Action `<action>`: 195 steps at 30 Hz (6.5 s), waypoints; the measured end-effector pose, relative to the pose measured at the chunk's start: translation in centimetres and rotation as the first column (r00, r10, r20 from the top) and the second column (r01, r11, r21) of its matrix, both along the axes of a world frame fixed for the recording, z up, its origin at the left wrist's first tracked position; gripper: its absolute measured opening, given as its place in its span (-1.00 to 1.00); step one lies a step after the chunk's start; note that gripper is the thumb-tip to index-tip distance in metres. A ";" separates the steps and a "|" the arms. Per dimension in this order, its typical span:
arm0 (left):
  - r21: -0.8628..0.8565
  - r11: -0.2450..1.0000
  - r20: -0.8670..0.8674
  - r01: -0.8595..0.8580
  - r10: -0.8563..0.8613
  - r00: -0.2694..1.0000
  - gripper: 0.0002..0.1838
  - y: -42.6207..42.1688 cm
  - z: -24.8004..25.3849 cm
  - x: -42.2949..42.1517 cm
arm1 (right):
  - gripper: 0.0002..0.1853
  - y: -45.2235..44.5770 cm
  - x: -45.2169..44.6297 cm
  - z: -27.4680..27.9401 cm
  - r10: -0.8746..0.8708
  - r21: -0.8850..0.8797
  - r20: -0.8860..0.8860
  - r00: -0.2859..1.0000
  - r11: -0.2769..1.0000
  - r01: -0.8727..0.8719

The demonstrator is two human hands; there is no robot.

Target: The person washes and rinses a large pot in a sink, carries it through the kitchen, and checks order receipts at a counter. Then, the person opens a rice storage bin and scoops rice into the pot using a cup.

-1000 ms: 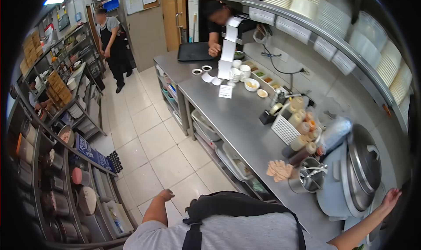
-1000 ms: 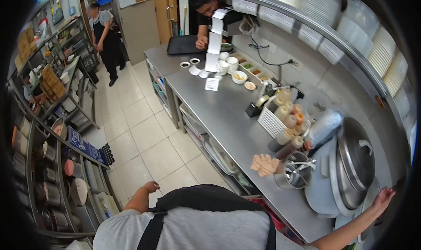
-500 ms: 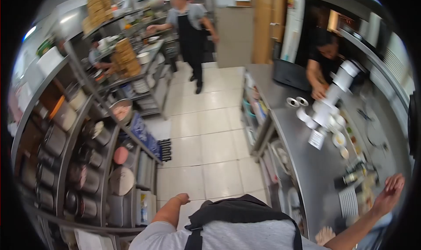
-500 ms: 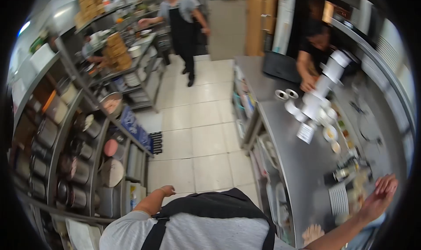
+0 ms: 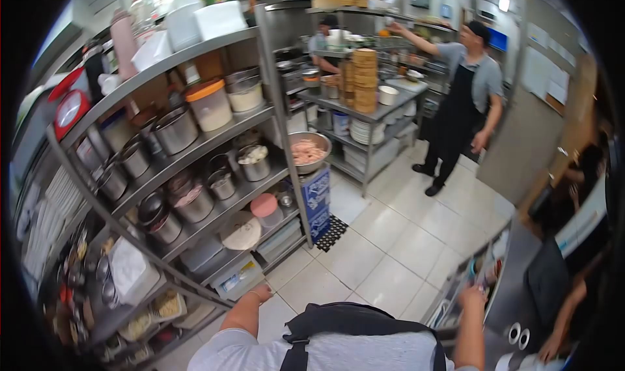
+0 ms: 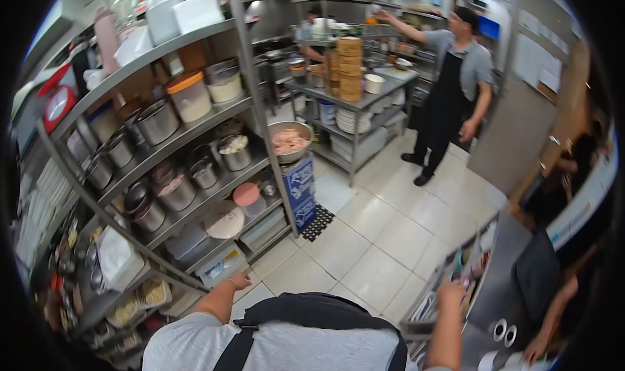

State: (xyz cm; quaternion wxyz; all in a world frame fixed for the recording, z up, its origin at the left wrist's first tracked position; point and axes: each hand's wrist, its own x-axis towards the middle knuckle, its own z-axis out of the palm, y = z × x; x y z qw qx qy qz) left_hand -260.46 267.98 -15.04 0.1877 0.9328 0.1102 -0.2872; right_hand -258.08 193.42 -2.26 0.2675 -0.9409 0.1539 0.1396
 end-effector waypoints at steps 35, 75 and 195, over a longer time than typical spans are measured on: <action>-0.515 0.857 0.694 0.014 0.408 0.593 -0.45 -8.0 27.6 49.3 | -0.68 64.5 68.8 24.1 0.425 0.195 0.853 0.304 0.282 -0.939; 0.095 0.728 0.942 -0.679 0.155 0.298 -0.64 -8.4 48.9 66.1 | -0.52 66.9 72.2 30.2 0.872 0.875 0.440 0.214 -0.470 0.116; 0.197 -0.762 0.446 0.617 -0.491 -0.748 -0.72 -96.3 19.6 -20.9 | -0.65 35.1 -47.7 -15.9 -0.813 0.115 -0.356 -0.461 -0.528 0.841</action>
